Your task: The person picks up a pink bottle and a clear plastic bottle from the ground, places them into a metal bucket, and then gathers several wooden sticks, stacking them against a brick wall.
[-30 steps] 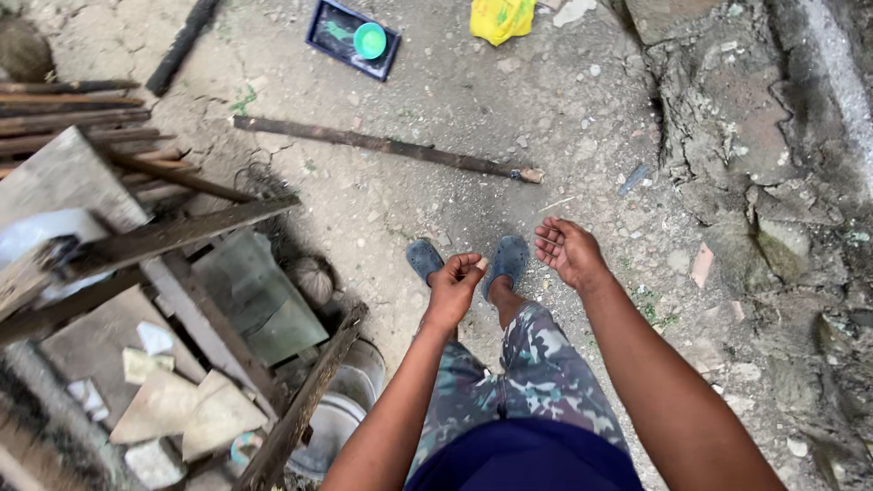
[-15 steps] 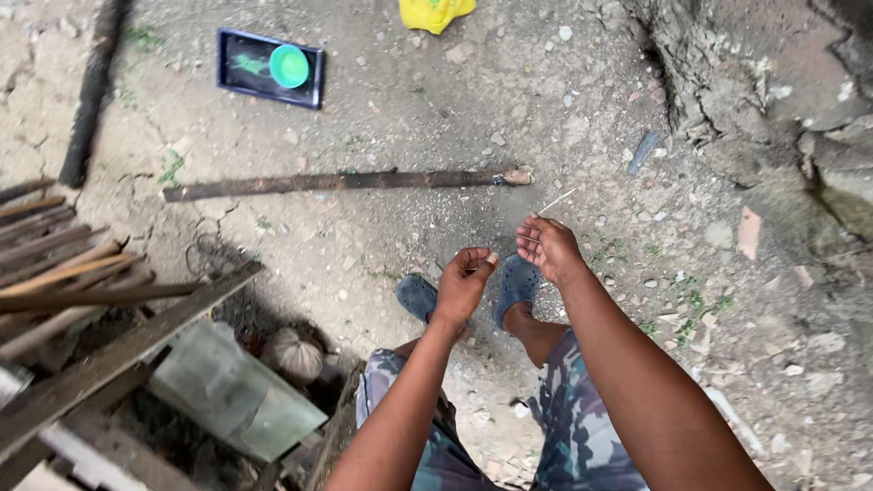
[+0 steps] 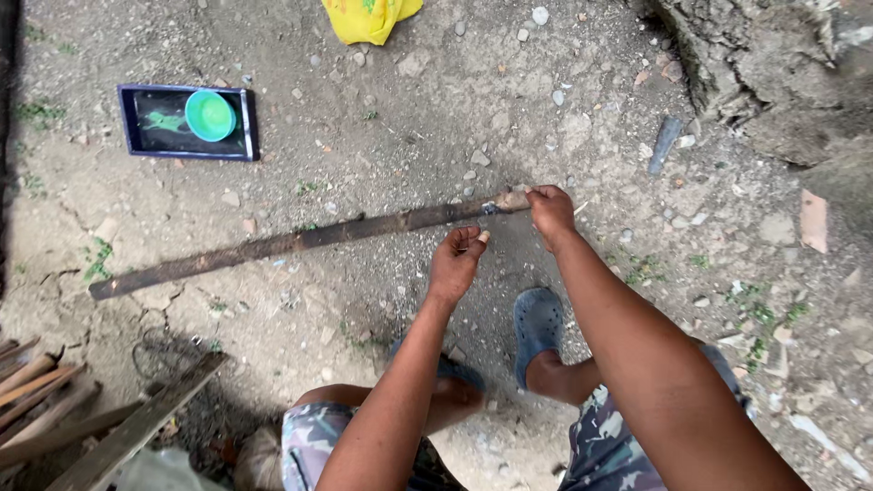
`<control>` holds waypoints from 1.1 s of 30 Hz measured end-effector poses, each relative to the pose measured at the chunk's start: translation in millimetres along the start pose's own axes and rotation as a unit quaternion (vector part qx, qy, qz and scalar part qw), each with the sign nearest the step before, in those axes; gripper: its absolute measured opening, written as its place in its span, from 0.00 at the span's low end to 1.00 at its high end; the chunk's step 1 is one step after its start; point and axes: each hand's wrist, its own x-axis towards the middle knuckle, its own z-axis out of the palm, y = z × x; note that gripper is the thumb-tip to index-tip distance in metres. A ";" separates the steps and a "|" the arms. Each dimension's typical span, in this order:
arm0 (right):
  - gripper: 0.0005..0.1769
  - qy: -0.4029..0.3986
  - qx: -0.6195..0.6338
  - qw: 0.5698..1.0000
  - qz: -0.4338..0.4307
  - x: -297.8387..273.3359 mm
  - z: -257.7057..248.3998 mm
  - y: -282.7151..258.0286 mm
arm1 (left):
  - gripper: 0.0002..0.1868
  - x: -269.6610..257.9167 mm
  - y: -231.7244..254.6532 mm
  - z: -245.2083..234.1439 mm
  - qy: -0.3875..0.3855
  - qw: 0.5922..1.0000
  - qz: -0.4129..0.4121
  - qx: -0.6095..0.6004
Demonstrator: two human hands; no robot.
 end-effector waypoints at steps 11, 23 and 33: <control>0.29 0.122 -0.014 0.992 0.018 100.0 51.8 64.2 | 0.20 97.1 -49.6 5.9 0.002 0.999 0.035 0.041; 0.17 0.075 0.063 0.994 0.057 78.7 58.2 49.0 | 0.24 86.4 -21.7 15.9 0.001 0.963 0.100 0.249; 0.10 0.092 0.114 0.987 0.066 87.1 56.2 41.9 | 0.21 85.0 -2.3 8.0 0.040 0.935 0.209 0.285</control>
